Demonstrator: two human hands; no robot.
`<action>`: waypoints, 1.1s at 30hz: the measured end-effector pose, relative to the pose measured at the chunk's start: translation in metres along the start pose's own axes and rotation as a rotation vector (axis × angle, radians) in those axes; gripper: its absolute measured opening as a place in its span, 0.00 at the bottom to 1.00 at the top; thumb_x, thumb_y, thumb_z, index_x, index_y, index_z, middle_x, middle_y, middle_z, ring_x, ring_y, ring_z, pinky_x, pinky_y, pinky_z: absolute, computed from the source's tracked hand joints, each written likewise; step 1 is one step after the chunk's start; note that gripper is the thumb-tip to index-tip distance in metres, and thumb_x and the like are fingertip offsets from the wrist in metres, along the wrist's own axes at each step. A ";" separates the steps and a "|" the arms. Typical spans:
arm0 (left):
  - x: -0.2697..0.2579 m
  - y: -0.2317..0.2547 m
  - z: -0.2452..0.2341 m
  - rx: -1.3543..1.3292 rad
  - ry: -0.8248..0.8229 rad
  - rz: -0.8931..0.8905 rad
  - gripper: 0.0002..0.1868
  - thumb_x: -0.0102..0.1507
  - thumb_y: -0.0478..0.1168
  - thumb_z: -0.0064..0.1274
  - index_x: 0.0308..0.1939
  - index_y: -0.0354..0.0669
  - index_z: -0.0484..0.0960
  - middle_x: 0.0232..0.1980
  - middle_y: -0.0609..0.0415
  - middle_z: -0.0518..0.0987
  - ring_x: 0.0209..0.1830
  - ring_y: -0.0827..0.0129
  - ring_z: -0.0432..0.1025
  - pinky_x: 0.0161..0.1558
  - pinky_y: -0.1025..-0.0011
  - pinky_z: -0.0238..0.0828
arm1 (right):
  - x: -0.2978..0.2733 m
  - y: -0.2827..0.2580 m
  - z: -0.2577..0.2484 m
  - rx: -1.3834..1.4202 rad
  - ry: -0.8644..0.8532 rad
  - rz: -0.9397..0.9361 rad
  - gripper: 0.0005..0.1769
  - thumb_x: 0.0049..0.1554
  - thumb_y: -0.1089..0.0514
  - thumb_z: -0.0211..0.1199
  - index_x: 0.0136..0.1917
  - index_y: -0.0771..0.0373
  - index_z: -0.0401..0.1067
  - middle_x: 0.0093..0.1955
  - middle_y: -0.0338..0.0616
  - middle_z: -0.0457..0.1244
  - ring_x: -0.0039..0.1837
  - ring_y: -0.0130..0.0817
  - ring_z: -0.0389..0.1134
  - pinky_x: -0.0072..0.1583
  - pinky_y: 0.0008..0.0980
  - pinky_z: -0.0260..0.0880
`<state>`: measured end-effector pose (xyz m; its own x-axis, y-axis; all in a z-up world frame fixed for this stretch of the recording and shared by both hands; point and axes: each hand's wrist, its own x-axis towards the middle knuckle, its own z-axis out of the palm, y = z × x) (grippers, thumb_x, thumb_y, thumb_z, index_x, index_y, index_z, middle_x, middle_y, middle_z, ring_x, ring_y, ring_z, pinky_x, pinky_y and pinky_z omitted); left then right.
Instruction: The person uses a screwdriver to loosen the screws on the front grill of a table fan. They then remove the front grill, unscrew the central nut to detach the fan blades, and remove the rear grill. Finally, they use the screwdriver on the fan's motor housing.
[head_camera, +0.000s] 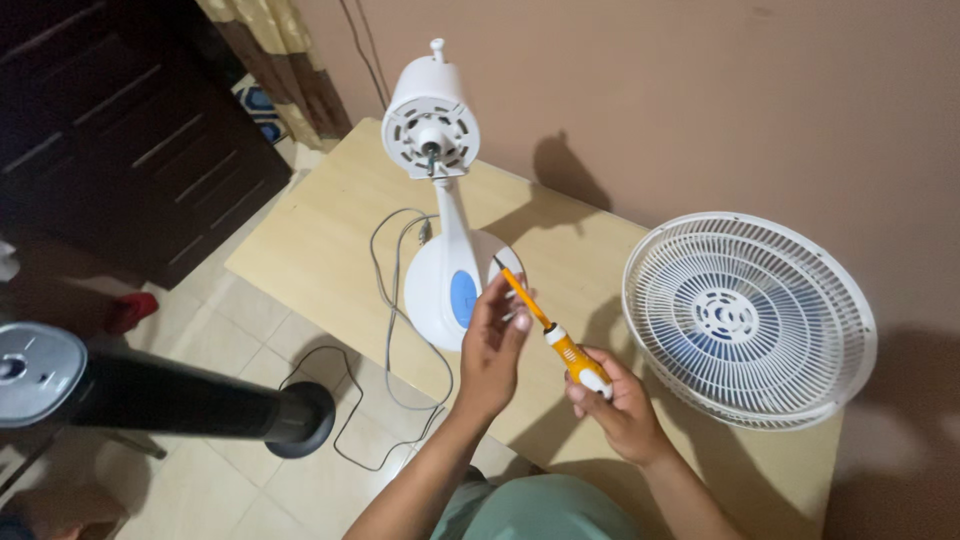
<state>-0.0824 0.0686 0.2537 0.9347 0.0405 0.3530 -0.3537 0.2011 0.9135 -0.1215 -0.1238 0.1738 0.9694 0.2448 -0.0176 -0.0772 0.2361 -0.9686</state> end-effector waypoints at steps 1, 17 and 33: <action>0.003 -0.003 -0.002 -0.224 -0.005 -0.126 0.27 0.70 0.39 0.47 0.72 0.34 0.63 0.67 0.46 0.72 0.66 0.60 0.71 0.68 0.59 0.67 | 0.000 0.000 0.004 -0.024 -0.002 -0.009 0.29 0.57 0.59 0.65 0.69 0.68 0.63 0.46 0.39 0.64 0.41 0.23 0.63 0.44 0.25 0.67; 0.011 -0.005 -0.056 -0.503 -0.127 -0.358 0.18 0.74 0.45 0.44 0.62 0.36 0.73 0.47 0.52 0.79 0.47 0.67 0.77 0.52 0.68 0.75 | 0.010 -0.002 0.056 0.268 -0.211 0.089 0.26 0.65 0.52 0.55 0.69 0.72 0.64 0.48 0.49 0.64 0.42 0.30 0.65 0.44 0.29 0.65; 0.042 0.016 -0.112 -0.320 -0.335 -0.319 0.16 0.77 0.44 0.38 0.56 0.36 0.76 0.40 0.60 0.75 0.41 0.81 0.69 0.44 0.80 0.67 | 0.081 0.033 0.144 0.379 0.090 -0.106 0.30 0.65 0.64 0.45 0.79 0.71 0.52 0.81 0.48 0.51 0.80 0.35 0.52 0.77 0.40 0.48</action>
<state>-0.0451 0.1827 0.2607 0.9133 -0.3736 0.1625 0.0212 0.4419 0.8968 -0.0795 0.0389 0.1758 0.9919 0.1208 0.0392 -0.0399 0.5897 -0.8066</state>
